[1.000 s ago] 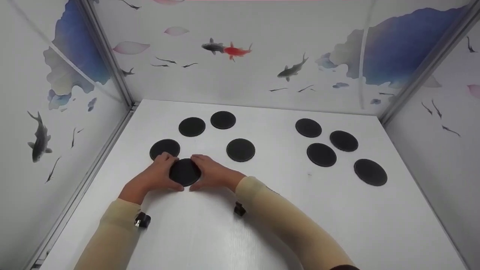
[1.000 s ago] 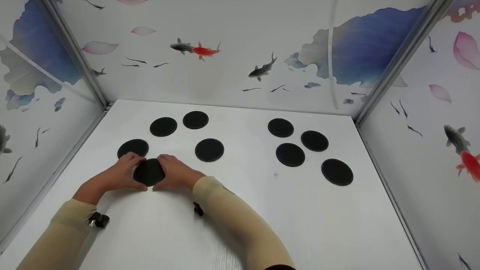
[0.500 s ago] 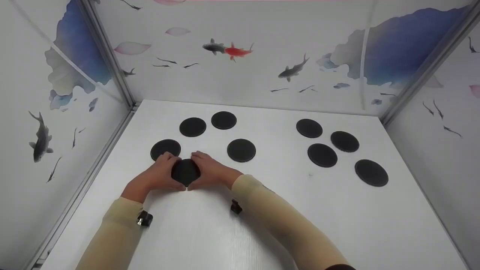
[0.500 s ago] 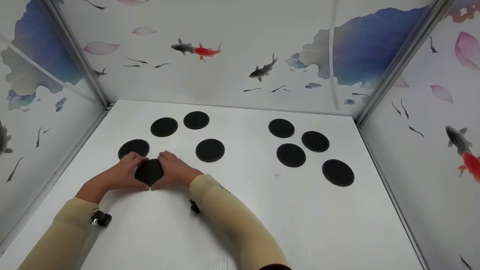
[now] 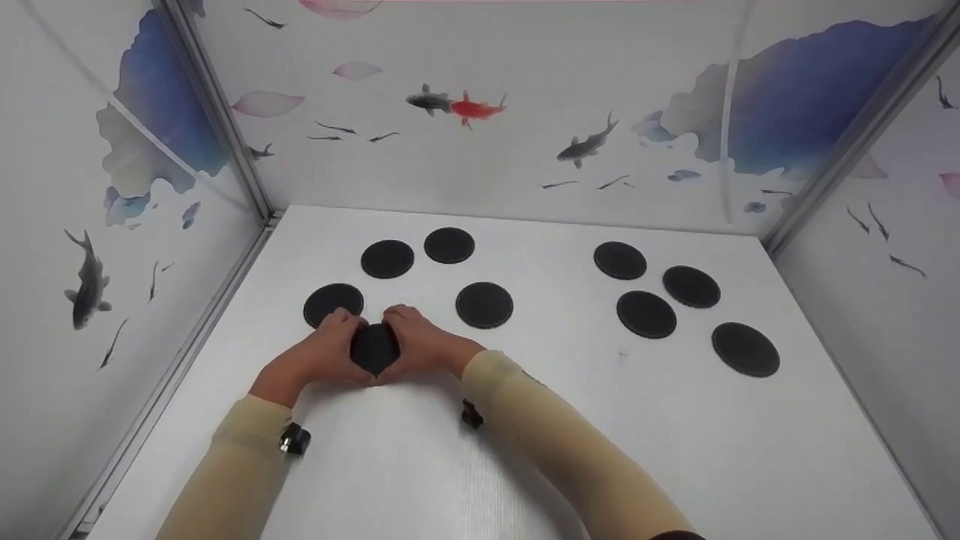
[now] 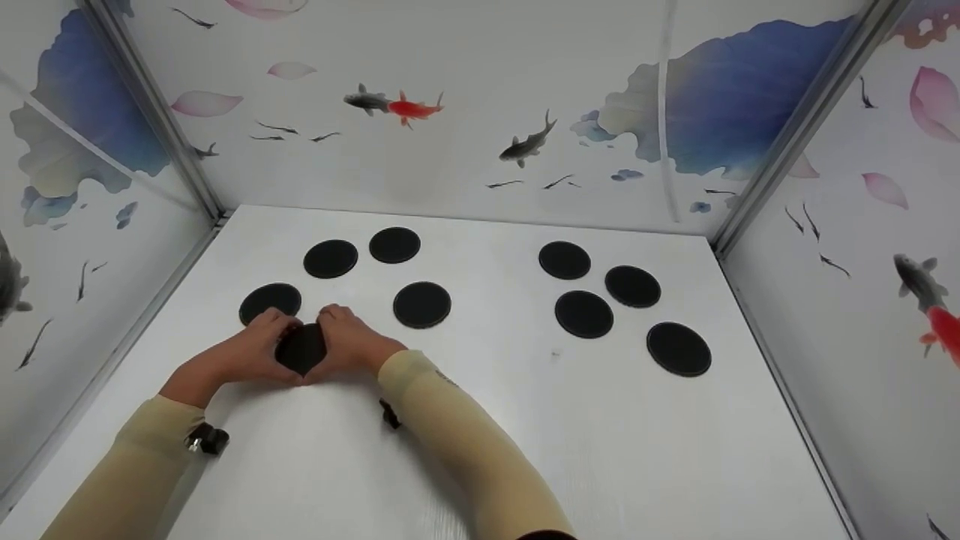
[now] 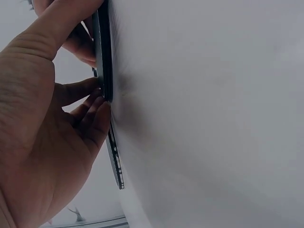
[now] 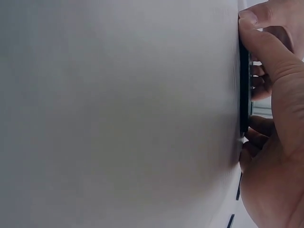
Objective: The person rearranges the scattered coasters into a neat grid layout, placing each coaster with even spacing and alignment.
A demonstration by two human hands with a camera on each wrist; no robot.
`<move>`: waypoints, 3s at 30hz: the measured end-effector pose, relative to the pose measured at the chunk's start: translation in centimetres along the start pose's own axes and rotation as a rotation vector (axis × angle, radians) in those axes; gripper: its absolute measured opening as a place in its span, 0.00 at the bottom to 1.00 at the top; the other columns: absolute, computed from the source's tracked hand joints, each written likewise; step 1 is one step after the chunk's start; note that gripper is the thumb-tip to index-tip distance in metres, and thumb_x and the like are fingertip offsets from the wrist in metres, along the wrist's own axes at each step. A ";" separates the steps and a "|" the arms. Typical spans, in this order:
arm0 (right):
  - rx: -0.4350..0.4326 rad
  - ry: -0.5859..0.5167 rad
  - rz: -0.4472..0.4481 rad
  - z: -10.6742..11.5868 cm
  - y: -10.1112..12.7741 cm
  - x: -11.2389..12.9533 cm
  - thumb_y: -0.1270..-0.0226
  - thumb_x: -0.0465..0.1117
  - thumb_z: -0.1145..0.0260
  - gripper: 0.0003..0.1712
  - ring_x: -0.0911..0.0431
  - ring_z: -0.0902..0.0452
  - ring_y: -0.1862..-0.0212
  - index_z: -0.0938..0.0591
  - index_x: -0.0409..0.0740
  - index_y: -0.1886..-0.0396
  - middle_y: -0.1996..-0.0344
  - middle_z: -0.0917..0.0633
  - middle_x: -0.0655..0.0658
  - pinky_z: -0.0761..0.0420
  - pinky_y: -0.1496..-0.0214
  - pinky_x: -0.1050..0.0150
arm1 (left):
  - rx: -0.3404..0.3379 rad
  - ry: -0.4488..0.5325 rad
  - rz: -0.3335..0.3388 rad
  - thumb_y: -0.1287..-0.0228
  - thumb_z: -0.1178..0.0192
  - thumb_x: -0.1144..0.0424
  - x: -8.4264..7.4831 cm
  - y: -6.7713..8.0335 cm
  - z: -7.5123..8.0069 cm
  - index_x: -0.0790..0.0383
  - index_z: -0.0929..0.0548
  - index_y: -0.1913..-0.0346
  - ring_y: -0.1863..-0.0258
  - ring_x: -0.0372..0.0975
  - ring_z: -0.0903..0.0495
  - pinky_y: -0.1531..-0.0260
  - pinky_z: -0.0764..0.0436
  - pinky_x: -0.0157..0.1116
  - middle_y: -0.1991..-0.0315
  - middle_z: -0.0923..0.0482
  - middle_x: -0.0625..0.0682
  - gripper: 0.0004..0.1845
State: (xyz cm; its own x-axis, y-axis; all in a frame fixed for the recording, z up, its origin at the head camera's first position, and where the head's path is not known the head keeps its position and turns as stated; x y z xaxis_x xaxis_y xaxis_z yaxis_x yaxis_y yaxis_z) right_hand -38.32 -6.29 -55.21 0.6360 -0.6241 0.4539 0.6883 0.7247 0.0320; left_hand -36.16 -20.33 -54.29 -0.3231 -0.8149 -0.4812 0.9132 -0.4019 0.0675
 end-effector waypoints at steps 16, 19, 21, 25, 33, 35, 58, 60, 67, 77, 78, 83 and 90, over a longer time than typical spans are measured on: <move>-0.021 -0.042 0.053 0.4 0.0 0.0 0.44 0.62 0.13 0.52 0.53 0.34 0.36 0.26 0.37 0.32 0.37 0.27 0.44 0.27 0.32 0.67 | -0.012 -0.026 -0.053 0.52 0.12 0.47 -0.2 -0.4 -0.1 0.72 0.23 0.37 0.46 0.52 0.28 0.43 0.21 0.54 0.46 0.26 0.61 0.47; -0.017 -0.058 0.060 0.4 0.1 -0.1 0.44 0.62 0.13 0.51 0.53 0.34 0.35 0.26 0.37 0.32 0.37 0.27 0.44 0.27 0.32 0.67 | -0.015 -0.019 -0.053 0.52 0.11 0.46 -0.2 -0.4 -0.1 0.71 0.23 0.38 0.46 0.51 0.28 0.43 0.21 0.53 0.47 0.26 0.60 0.47; -0.017 -0.069 0.062 0.4 0.0 -0.1 0.44 0.61 0.13 0.51 0.53 0.34 0.36 0.26 0.38 0.33 0.38 0.27 0.45 0.27 0.33 0.67 | -0.018 -0.014 -0.055 0.53 0.12 0.45 -0.2 -0.3 -0.1 0.71 0.23 0.38 0.46 0.51 0.28 0.43 0.21 0.53 0.47 0.26 0.60 0.47; -0.023 -0.090 0.068 0.5 0.0 -0.2 0.45 0.61 0.13 0.49 0.54 0.34 0.37 0.25 0.39 0.34 0.40 0.27 0.46 0.27 0.35 0.68 | -0.031 -0.009 -0.066 0.54 0.11 0.43 -0.3 -0.3 0.3 0.71 0.22 0.38 0.46 0.50 0.27 0.43 0.20 0.52 0.47 0.25 0.61 0.48; -0.053 -0.135 0.106 1.7 0.5 -0.4 0.45 0.59 0.12 0.49 0.53 0.34 0.36 0.25 0.37 0.34 0.38 0.27 0.44 0.27 0.33 0.66 | -0.042 0.028 -0.064 0.55 0.12 0.41 -1.0 -0.5 1.2 0.70 0.22 0.38 0.44 0.49 0.27 0.43 0.20 0.50 0.45 0.25 0.60 0.49; -0.055 -0.139 0.108 2.0 0.7 -0.5 0.45 0.59 0.12 0.49 0.53 0.34 0.36 0.25 0.37 0.34 0.38 0.27 0.43 0.27 0.33 0.65 | -0.040 0.025 -0.072 0.55 0.12 0.41 -1.3 -0.7 1.2 0.70 0.22 0.37 0.44 0.50 0.27 0.43 0.19 0.50 0.45 0.26 0.60 0.49; -0.106 -0.160 0.051 5.6 4.1 -4.3 0.45 0.60 0.12 0.51 0.52 0.32 0.34 0.26 0.40 0.31 0.35 0.27 0.44 0.23 0.31 0.58 | -0.031 -0.029 -0.151 0.49 0.16 0.41 -5.6 -4.4 1.1 0.66 0.22 0.35 0.43 0.48 0.26 0.41 0.18 0.48 0.44 0.28 0.56 0.46; -0.109 -0.168 0.044 6.0 4.5 -4.7 0.45 0.60 0.12 0.51 0.52 0.32 0.34 0.26 0.41 0.31 0.35 0.27 0.44 0.23 0.31 0.58 | -0.028 -0.038 -0.162 0.48 0.16 0.41 -6.1 -4.8 1.1 0.66 0.22 0.35 0.43 0.47 0.26 0.41 0.18 0.47 0.44 0.28 0.56 0.46; -0.128 -0.199 0.016 7.1 6.0 -6.1 0.45 0.60 0.12 0.51 0.52 0.31 0.34 0.26 0.40 0.31 0.34 0.27 0.44 0.23 0.30 0.56 | -0.013 -0.051 -0.201 0.48 0.17 0.38 -8.0 -6.1 0.9 0.68 0.22 0.33 0.41 0.48 0.27 0.38 0.19 0.47 0.42 0.28 0.57 0.49; -0.160 -0.245 0.010 8.8 8.2 -8.2 0.45 0.56 0.11 0.49 0.52 0.32 0.34 0.26 0.42 0.31 0.35 0.28 0.45 0.24 0.31 0.53 | 0.010 -0.076 -0.225 0.48 0.18 0.36 -10.5 -8.6 0.1 0.65 0.23 0.34 0.43 0.45 0.27 0.39 0.18 0.44 0.43 0.29 0.54 0.48; -0.161 -0.249 0.004 8.9 8.4 -8.5 0.45 0.57 0.11 0.49 0.52 0.33 0.34 0.26 0.42 0.31 0.35 0.28 0.45 0.24 0.31 0.54 | 0.010 -0.070 -0.229 0.48 0.18 0.37 -10.7 -8.9 0.0 0.66 0.23 0.34 0.43 0.45 0.27 0.39 0.18 0.44 0.43 0.29 0.54 0.48; -0.168 -0.275 -0.026 9.5 9.4 -10.0 0.44 0.56 0.11 0.50 0.53 0.34 0.33 0.26 0.43 0.29 0.34 0.29 0.46 0.25 0.29 0.55 | 0.015 -0.065 -0.248 0.48 0.18 0.36 -12.0 -10.1 -0.4 0.66 0.23 0.34 0.42 0.46 0.28 0.40 0.18 0.44 0.43 0.29 0.55 0.48; -0.185 -0.272 -0.055 10.5 10.8 -11.8 0.44 0.57 0.11 0.51 0.51 0.33 0.31 0.27 0.44 0.28 0.32 0.30 0.45 0.24 0.28 0.52 | 0.026 -0.079 -0.254 0.47 0.18 0.37 -13.7 -11.8 -0.9 0.65 0.23 0.31 0.40 0.46 0.28 0.37 0.19 0.44 0.40 0.30 0.55 0.49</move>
State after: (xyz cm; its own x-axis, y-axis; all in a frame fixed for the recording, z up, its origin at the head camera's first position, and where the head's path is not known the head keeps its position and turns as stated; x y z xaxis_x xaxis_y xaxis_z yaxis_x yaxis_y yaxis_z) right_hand -42.08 12.00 -50.86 0.4970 -0.5421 0.6776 0.7864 0.6115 -0.0875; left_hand -42.32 -4.00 -49.30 -0.5606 -0.7162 -0.4157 0.7938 -0.6077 -0.0237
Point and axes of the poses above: each hand's wrist, its own y-axis away from the middle knuckle, its own z-axis out of the back of the hand, x = y × z, the point moved 8 cm from there along -y, towards the middle knuckle
